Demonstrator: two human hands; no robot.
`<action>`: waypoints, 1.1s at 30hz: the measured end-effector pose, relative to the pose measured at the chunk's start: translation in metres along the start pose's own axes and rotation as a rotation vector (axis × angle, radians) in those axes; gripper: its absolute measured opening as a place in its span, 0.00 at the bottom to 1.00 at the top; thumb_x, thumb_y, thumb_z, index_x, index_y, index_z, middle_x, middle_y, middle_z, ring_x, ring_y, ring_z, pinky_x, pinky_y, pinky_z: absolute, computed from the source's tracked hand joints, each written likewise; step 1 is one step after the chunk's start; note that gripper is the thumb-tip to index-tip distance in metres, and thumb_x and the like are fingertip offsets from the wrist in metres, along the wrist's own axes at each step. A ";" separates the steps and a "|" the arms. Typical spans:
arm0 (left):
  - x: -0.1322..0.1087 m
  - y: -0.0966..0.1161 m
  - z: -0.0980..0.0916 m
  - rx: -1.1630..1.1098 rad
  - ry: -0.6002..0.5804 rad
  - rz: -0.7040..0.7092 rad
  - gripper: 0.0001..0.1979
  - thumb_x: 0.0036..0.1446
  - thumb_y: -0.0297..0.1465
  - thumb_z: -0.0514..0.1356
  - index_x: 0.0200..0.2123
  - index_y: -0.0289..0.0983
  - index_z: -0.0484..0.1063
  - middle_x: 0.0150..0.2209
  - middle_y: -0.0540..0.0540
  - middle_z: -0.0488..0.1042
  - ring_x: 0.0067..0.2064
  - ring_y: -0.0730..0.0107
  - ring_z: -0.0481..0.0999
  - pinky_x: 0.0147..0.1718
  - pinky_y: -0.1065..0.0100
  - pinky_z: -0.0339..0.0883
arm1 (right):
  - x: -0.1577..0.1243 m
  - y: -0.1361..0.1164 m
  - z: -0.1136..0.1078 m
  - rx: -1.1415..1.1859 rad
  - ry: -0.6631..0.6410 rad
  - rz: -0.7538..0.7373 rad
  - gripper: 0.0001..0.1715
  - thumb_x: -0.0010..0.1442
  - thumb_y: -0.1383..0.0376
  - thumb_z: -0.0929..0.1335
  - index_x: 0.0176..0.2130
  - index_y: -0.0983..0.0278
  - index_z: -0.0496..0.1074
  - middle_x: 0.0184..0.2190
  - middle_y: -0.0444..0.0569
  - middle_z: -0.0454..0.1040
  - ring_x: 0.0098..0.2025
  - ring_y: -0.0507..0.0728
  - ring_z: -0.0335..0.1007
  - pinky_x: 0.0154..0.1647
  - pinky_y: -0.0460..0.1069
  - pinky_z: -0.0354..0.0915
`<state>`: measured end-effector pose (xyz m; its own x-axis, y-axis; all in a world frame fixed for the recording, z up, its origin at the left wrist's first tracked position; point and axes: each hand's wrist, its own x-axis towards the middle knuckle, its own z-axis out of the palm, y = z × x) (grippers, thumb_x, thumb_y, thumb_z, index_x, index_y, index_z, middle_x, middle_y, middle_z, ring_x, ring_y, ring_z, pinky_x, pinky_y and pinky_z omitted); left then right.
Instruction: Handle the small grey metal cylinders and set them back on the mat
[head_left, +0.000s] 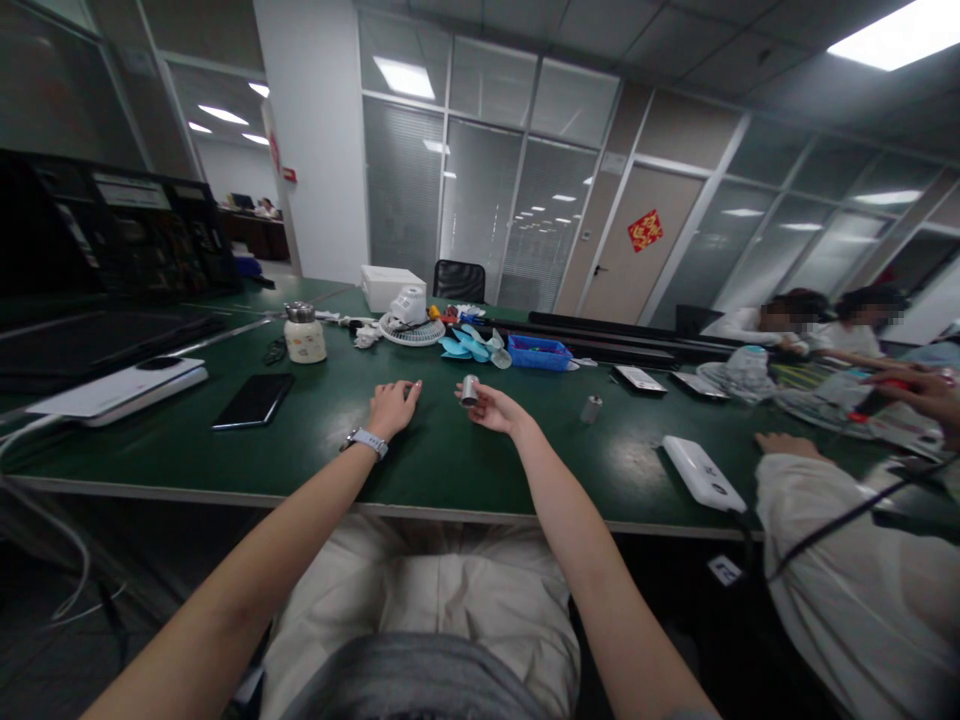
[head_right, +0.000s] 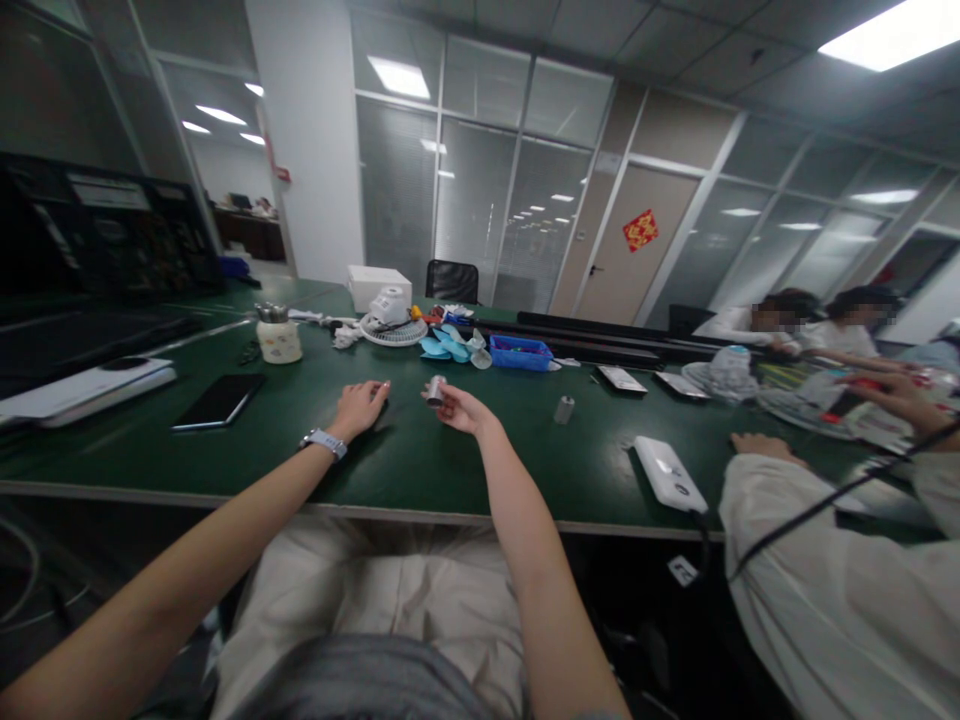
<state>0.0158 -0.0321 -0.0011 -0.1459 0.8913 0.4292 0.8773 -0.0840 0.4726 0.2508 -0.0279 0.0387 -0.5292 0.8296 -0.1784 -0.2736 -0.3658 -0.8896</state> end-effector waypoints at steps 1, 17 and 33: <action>0.000 0.000 0.000 0.001 0.002 0.000 0.32 0.61 0.52 0.40 0.47 0.38 0.73 0.47 0.38 0.74 0.51 0.53 0.65 0.50 0.55 0.58 | -0.001 0.000 0.000 0.006 -0.018 0.026 0.13 0.64 0.63 0.63 0.46 0.64 0.72 0.41 0.48 0.78 0.30 0.48 0.72 0.29 0.43 0.66; -0.003 0.003 -0.003 0.025 0.001 -0.011 0.33 0.61 0.52 0.39 0.48 0.38 0.73 0.48 0.37 0.73 0.52 0.50 0.65 0.49 0.54 0.59 | -0.003 -0.003 0.004 0.172 -0.047 0.129 0.17 0.64 0.59 0.64 0.48 0.67 0.69 0.32 0.45 0.79 0.24 0.47 0.72 0.31 0.45 0.69; -0.001 0.000 -0.001 -0.005 -0.012 -0.009 0.33 0.61 0.53 0.39 0.48 0.38 0.73 0.48 0.37 0.73 0.52 0.52 0.65 0.50 0.54 0.58 | -0.004 -0.003 0.005 0.258 -0.066 0.069 0.19 0.65 0.58 0.63 0.50 0.66 0.69 0.34 0.46 0.79 0.30 0.49 0.73 0.30 0.45 0.66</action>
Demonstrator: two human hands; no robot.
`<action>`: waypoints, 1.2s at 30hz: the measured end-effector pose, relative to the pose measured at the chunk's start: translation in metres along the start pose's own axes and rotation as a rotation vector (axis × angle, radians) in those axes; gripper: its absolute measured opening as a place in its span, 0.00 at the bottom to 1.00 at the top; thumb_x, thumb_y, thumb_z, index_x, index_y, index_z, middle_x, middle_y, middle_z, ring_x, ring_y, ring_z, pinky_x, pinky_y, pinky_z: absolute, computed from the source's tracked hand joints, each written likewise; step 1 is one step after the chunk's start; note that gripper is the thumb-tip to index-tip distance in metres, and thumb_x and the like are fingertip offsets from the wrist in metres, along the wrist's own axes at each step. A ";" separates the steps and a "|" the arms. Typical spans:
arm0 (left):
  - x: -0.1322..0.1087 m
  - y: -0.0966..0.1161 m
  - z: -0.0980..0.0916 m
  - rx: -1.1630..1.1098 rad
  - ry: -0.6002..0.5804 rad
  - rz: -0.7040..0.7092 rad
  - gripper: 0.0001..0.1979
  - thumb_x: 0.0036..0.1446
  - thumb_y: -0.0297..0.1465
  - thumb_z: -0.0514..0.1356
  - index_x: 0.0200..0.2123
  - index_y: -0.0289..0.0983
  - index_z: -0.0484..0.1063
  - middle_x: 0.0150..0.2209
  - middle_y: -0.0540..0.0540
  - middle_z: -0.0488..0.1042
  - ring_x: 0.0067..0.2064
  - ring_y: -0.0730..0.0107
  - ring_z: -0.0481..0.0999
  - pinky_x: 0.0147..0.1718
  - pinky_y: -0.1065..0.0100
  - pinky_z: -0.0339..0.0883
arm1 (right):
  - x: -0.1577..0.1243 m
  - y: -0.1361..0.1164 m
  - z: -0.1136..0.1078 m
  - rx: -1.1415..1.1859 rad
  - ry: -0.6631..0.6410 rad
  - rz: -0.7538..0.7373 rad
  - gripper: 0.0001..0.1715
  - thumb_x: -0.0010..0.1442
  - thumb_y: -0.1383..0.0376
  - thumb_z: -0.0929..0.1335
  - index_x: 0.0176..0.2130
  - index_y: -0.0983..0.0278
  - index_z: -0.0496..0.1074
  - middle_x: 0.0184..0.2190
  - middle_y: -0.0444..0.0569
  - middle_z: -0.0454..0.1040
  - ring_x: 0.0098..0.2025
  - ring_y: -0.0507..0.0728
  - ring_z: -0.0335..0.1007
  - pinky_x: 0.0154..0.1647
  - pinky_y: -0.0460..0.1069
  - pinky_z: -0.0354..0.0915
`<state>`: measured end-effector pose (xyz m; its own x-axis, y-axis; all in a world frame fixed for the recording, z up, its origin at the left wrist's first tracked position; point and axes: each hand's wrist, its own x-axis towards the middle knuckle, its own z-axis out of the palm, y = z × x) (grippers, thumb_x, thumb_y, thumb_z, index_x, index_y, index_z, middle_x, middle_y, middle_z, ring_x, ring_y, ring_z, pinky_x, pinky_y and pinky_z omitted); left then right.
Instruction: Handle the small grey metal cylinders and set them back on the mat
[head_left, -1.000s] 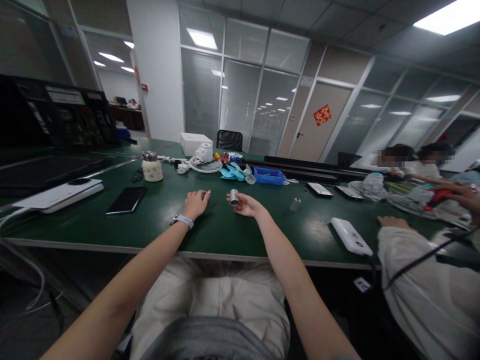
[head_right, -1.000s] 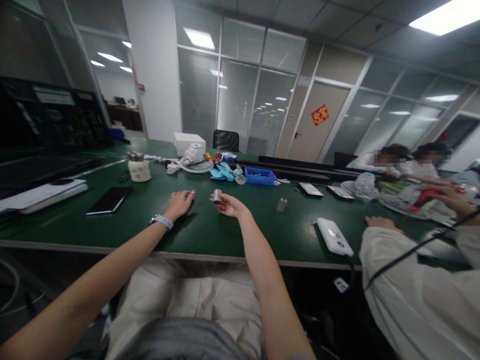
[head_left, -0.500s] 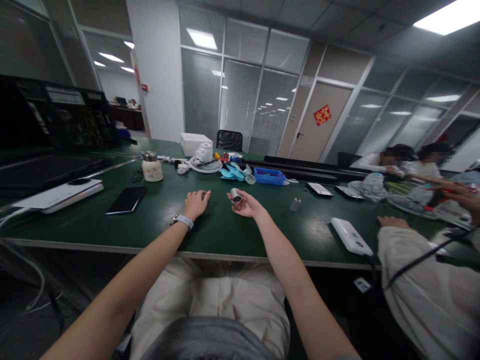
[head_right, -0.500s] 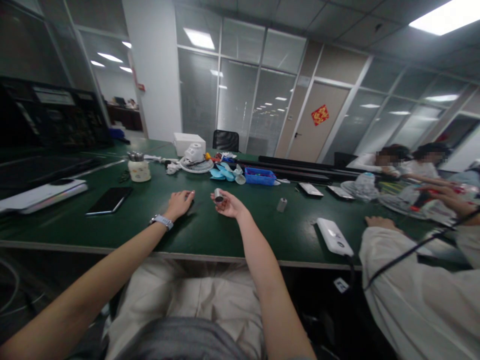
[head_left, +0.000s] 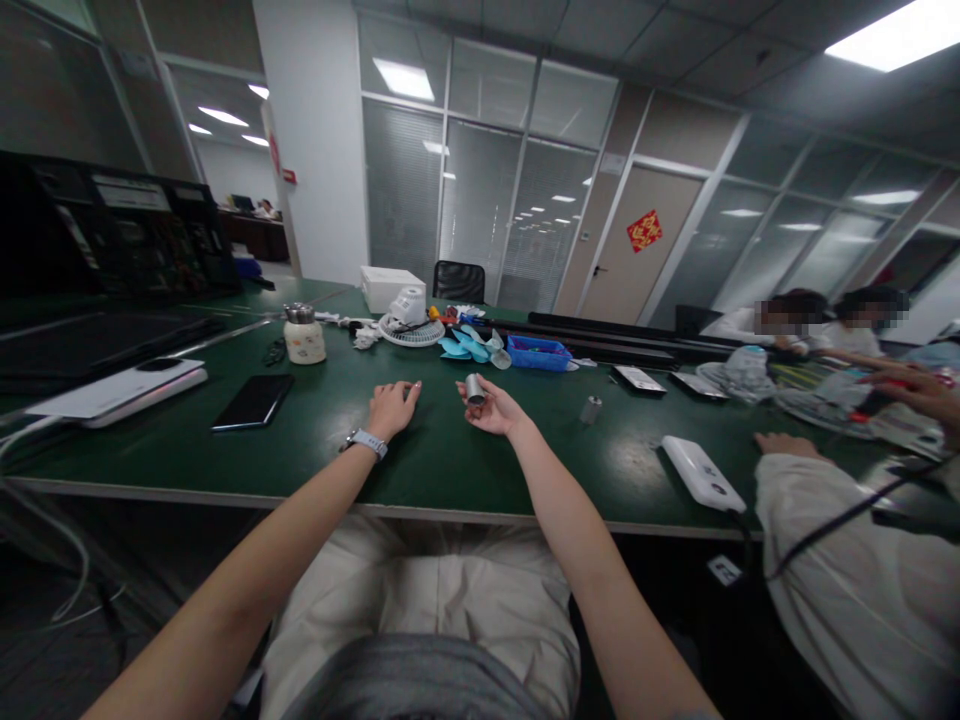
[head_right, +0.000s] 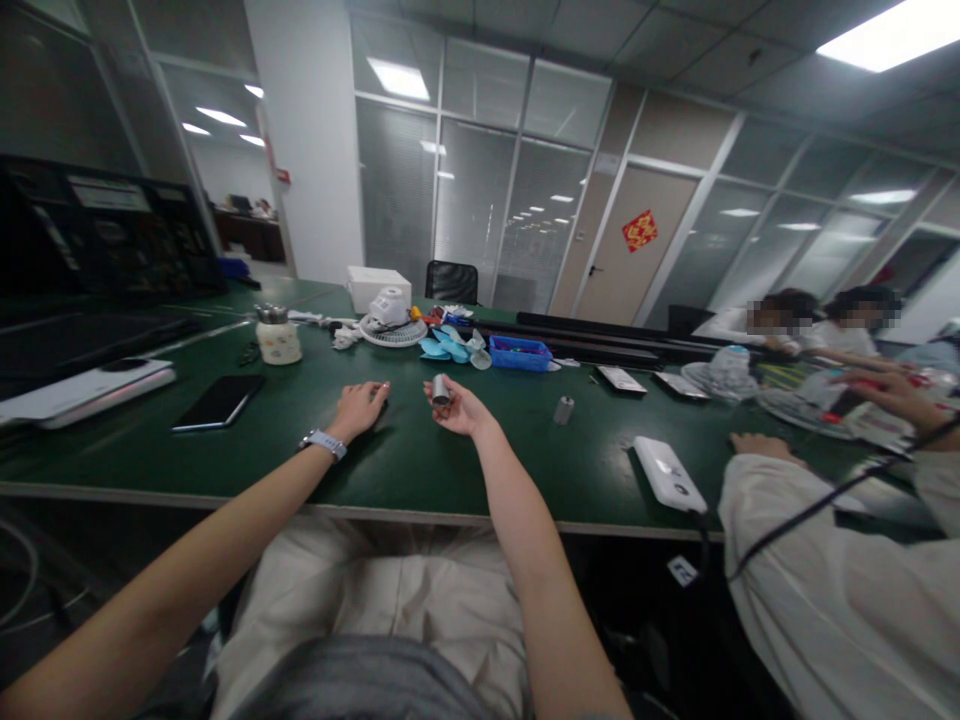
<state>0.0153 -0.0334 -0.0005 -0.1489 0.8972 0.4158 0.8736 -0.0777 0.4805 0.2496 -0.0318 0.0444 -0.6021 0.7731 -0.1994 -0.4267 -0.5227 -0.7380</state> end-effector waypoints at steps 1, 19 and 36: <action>0.000 0.000 0.000 -0.001 0.000 0.001 0.32 0.61 0.53 0.39 0.48 0.38 0.73 0.48 0.37 0.73 0.52 0.52 0.65 0.50 0.54 0.58 | 0.000 0.000 0.000 -0.006 0.000 -0.001 0.19 0.65 0.57 0.63 0.50 0.65 0.69 0.34 0.46 0.79 0.30 0.49 0.73 0.30 0.45 0.66; 0.000 0.001 0.000 0.009 0.015 0.006 0.31 0.61 0.52 0.40 0.47 0.38 0.73 0.47 0.38 0.74 0.51 0.54 0.66 0.51 0.55 0.58 | -0.002 0.003 0.005 -0.045 -0.024 -0.059 0.17 0.67 0.57 0.60 0.50 0.62 0.69 0.38 0.46 0.78 0.38 0.50 0.74 0.36 0.46 0.68; 0.001 -0.001 0.001 -0.001 0.010 0.009 0.32 0.60 0.53 0.40 0.47 0.39 0.73 0.47 0.37 0.73 0.52 0.53 0.66 0.51 0.54 0.58 | -0.003 0.004 0.008 -0.045 -0.007 -0.084 0.15 0.66 0.55 0.61 0.44 0.59 0.70 0.44 0.44 0.77 0.40 0.50 0.74 0.37 0.46 0.69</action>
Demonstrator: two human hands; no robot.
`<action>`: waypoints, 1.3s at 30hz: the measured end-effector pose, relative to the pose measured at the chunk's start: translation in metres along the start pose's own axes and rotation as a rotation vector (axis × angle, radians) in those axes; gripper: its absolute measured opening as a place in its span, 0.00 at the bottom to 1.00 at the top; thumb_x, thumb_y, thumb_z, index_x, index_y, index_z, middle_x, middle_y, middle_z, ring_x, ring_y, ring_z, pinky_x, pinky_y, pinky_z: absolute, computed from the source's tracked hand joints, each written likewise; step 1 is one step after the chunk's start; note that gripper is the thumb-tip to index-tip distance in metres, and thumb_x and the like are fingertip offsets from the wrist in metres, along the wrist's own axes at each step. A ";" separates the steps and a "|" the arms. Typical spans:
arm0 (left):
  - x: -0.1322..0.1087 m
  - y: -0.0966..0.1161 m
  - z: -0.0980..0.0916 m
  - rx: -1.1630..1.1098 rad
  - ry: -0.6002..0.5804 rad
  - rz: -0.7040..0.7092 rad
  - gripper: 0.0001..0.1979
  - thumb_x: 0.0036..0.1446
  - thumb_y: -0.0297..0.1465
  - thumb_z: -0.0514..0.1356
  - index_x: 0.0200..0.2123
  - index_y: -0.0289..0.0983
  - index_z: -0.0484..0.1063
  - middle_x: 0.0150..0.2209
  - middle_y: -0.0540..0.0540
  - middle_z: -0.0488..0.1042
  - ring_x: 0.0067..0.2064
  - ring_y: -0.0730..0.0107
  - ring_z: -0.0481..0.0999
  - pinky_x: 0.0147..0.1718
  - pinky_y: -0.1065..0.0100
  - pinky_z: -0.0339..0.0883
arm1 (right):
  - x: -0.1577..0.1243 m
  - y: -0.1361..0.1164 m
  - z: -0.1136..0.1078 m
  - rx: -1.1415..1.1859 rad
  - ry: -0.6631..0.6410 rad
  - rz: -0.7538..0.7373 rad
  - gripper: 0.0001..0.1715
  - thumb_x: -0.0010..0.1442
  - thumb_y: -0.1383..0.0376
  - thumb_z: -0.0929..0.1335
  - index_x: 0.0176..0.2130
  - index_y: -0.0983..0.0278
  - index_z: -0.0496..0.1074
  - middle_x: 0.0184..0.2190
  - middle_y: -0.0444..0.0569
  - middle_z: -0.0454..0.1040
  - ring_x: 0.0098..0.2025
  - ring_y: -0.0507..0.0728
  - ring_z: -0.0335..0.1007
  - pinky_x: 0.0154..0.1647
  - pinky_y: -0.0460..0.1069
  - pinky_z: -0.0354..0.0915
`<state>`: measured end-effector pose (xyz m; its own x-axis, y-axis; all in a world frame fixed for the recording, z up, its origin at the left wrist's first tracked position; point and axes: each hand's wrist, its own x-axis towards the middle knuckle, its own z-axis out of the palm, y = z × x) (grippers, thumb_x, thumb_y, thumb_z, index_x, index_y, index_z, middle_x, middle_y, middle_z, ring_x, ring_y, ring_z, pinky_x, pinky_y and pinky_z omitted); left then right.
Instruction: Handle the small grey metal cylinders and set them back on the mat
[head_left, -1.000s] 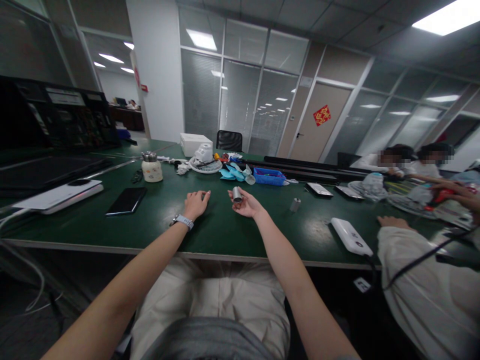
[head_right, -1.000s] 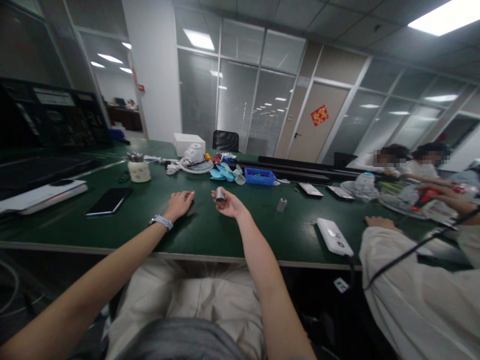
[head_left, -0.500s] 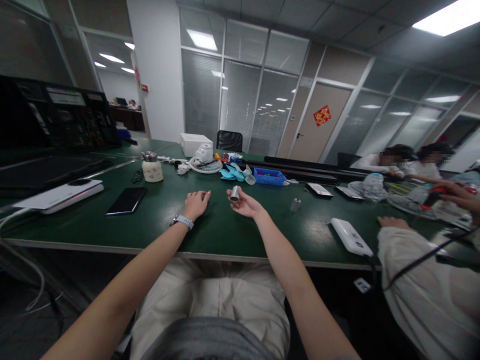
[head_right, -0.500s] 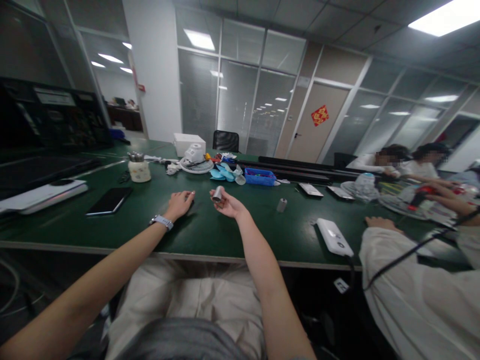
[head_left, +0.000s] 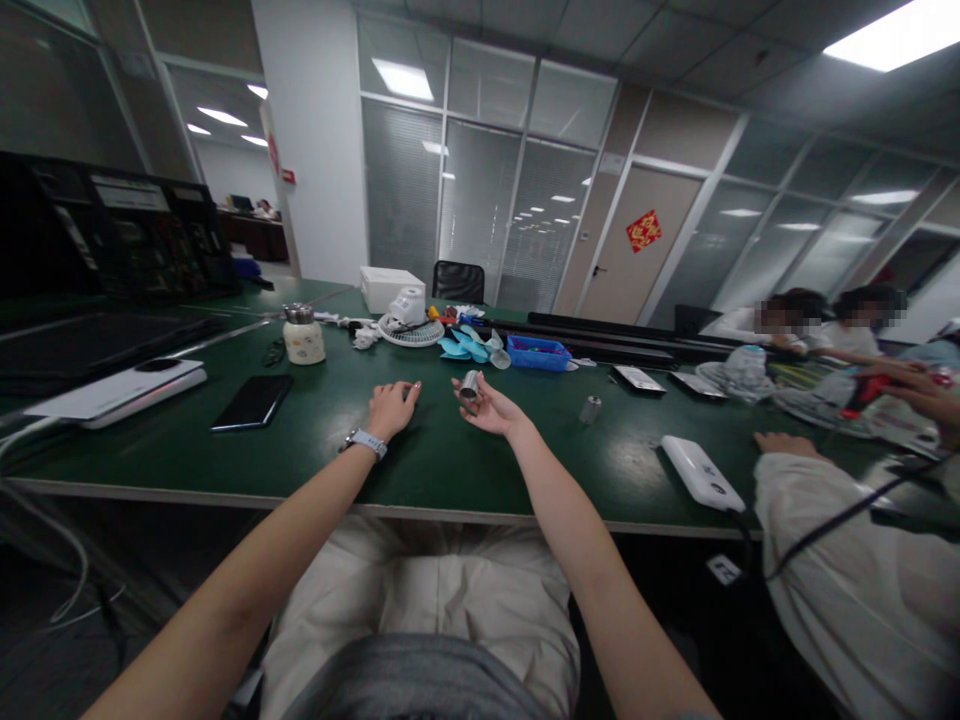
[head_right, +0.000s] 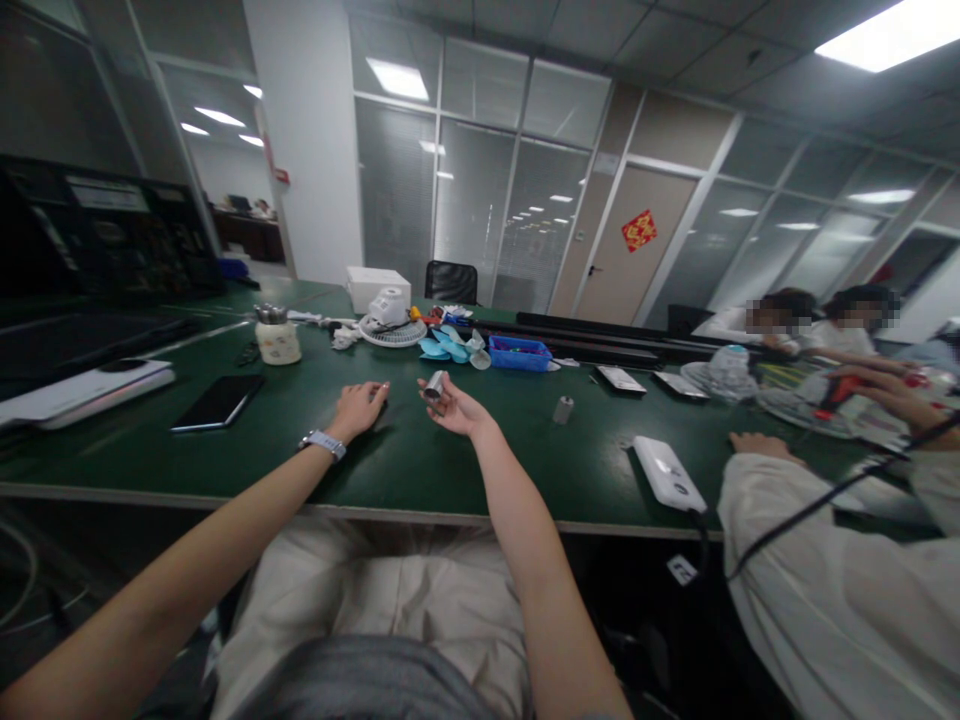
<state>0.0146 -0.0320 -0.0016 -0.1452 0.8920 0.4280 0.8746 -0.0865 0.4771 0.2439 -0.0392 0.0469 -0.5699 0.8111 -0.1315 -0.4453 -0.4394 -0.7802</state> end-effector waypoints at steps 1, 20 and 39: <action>0.000 0.000 0.000 0.000 0.000 0.001 0.32 0.60 0.53 0.40 0.47 0.39 0.73 0.47 0.37 0.73 0.52 0.53 0.66 0.51 0.54 0.58 | 0.000 0.000 0.000 0.007 -0.007 0.002 0.16 0.66 0.54 0.60 0.44 0.60 0.70 0.43 0.43 0.77 0.39 0.50 0.74 0.37 0.46 0.69; -0.001 0.001 -0.001 -0.002 -0.012 -0.011 0.32 0.60 0.53 0.40 0.47 0.39 0.73 0.48 0.37 0.73 0.52 0.51 0.64 0.50 0.53 0.58 | 0.002 0.001 -0.001 -0.019 0.045 -0.037 0.12 0.65 0.57 0.62 0.44 0.59 0.69 0.42 0.43 0.78 0.39 0.50 0.74 0.33 0.45 0.69; -0.005 0.007 -0.008 0.005 -0.043 -0.018 0.22 0.62 0.45 0.47 0.48 0.39 0.71 0.48 0.41 0.74 0.53 0.53 0.64 0.49 0.56 0.60 | 0.034 0.012 -0.020 -0.569 0.559 -0.648 0.24 0.47 0.64 0.74 0.44 0.67 0.69 0.40 0.54 0.78 0.42 0.56 0.75 0.46 0.51 0.69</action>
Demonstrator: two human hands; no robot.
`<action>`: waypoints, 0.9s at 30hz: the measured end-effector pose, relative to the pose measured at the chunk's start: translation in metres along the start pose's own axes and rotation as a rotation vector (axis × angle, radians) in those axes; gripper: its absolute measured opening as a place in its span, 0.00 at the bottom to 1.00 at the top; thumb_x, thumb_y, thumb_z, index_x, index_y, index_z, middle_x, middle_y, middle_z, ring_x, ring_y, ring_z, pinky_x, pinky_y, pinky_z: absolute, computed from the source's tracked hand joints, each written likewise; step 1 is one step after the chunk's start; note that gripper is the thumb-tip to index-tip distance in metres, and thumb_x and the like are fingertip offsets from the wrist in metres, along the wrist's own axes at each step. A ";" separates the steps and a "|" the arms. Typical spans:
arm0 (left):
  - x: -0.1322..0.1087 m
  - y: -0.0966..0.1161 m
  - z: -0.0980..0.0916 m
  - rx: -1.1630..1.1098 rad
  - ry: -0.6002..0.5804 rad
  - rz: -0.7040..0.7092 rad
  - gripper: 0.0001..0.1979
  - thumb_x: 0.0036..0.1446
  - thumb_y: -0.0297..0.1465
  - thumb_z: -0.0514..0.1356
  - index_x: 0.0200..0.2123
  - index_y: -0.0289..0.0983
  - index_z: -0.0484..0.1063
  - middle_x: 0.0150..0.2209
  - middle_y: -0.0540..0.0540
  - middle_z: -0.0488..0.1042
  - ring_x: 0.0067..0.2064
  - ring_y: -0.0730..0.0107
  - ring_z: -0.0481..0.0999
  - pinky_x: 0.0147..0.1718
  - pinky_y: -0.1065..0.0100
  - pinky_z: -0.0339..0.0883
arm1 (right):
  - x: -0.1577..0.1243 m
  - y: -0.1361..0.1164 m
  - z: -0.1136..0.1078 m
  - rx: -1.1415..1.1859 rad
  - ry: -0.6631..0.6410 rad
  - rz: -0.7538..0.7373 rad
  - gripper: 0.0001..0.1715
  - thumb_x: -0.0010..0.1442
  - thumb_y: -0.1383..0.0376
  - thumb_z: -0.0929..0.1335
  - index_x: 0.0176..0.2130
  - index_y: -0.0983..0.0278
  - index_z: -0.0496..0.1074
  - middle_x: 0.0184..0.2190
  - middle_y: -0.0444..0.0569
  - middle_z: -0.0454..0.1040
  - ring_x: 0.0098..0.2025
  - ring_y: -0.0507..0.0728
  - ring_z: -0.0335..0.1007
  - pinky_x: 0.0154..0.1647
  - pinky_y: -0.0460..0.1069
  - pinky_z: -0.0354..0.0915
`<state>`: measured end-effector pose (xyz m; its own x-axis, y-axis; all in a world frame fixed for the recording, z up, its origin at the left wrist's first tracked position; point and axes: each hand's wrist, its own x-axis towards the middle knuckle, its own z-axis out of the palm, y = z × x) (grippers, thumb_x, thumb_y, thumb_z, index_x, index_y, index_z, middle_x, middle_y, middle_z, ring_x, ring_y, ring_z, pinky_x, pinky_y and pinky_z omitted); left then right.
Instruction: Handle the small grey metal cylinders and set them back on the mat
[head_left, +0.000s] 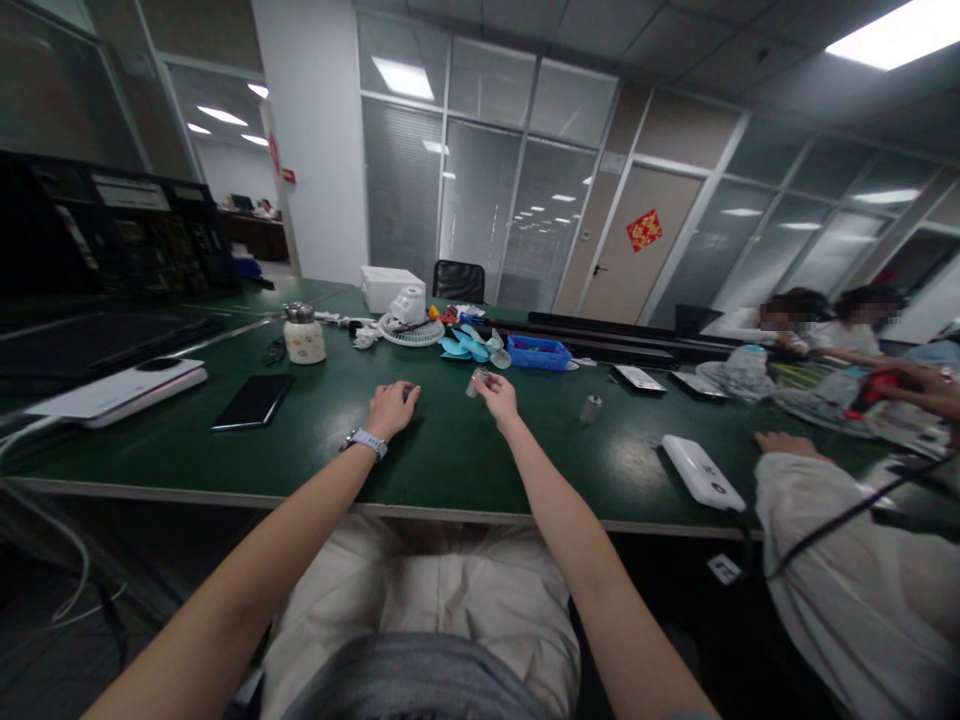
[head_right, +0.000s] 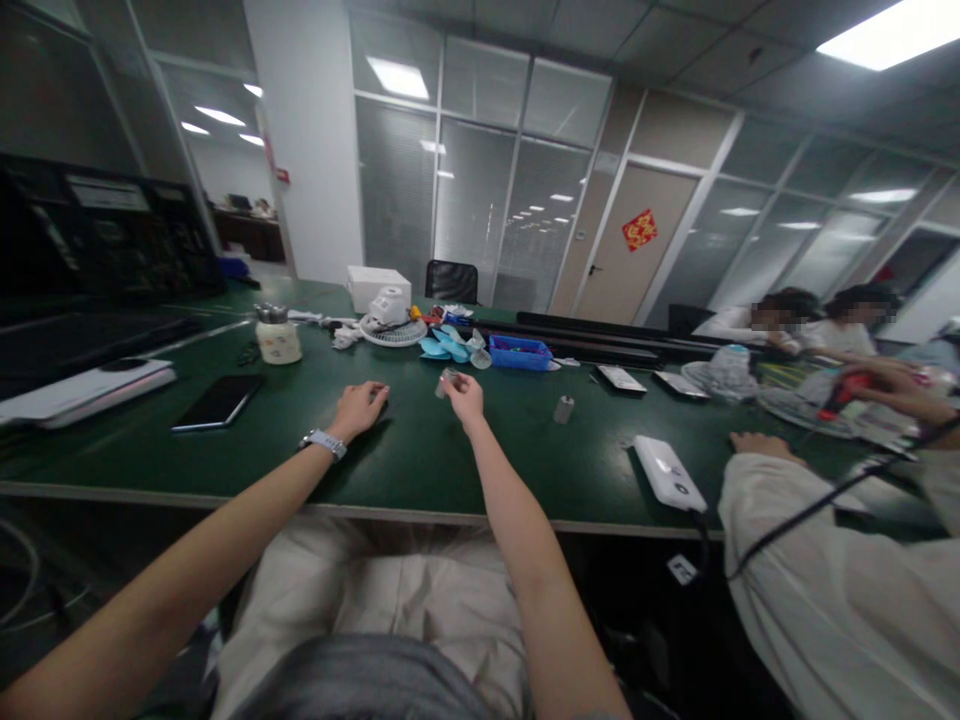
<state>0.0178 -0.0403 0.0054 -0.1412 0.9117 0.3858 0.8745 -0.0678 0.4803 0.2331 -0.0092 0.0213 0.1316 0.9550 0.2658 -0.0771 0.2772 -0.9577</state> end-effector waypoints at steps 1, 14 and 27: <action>0.000 0.000 -0.001 -0.006 -0.008 0.000 0.22 0.62 0.44 0.47 0.49 0.39 0.71 0.48 0.41 0.74 0.53 0.53 0.64 0.49 0.56 0.60 | 0.001 0.001 -0.001 -0.041 0.011 -0.038 0.23 0.48 0.64 0.73 0.44 0.67 0.69 0.41 0.54 0.77 0.42 0.56 0.75 0.46 0.51 0.69; 0.001 -0.002 0.001 -0.002 -0.006 -0.001 0.23 0.61 0.45 0.49 0.49 0.39 0.71 0.47 0.41 0.75 0.52 0.52 0.65 0.48 0.57 0.61 | 0.020 -0.012 -0.113 -0.784 0.639 -0.271 0.20 0.58 0.63 0.66 0.49 0.69 0.63 0.50 0.62 0.64 0.49 0.62 0.65 0.50 0.52 0.60; 0.001 -0.003 0.002 0.013 0.000 0.014 0.22 0.61 0.45 0.48 0.48 0.39 0.71 0.46 0.41 0.75 0.51 0.52 0.66 0.47 0.57 0.61 | 0.019 0.000 -0.129 -0.873 0.665 0.044 0.21 0.58 0.67 0.65 0.51 0.69 0.64 0.52 0.62 0.65 0.51 0.64 0.66 0.50 0.52 0.60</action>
<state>0.0161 -0.0383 0.0031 -0.1288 0.9106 0.3926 0.8824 -0.0755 0.4645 0.3630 -0.0046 0.0123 0.6726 0.6422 0.3677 0.5965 -0.1764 -0.7830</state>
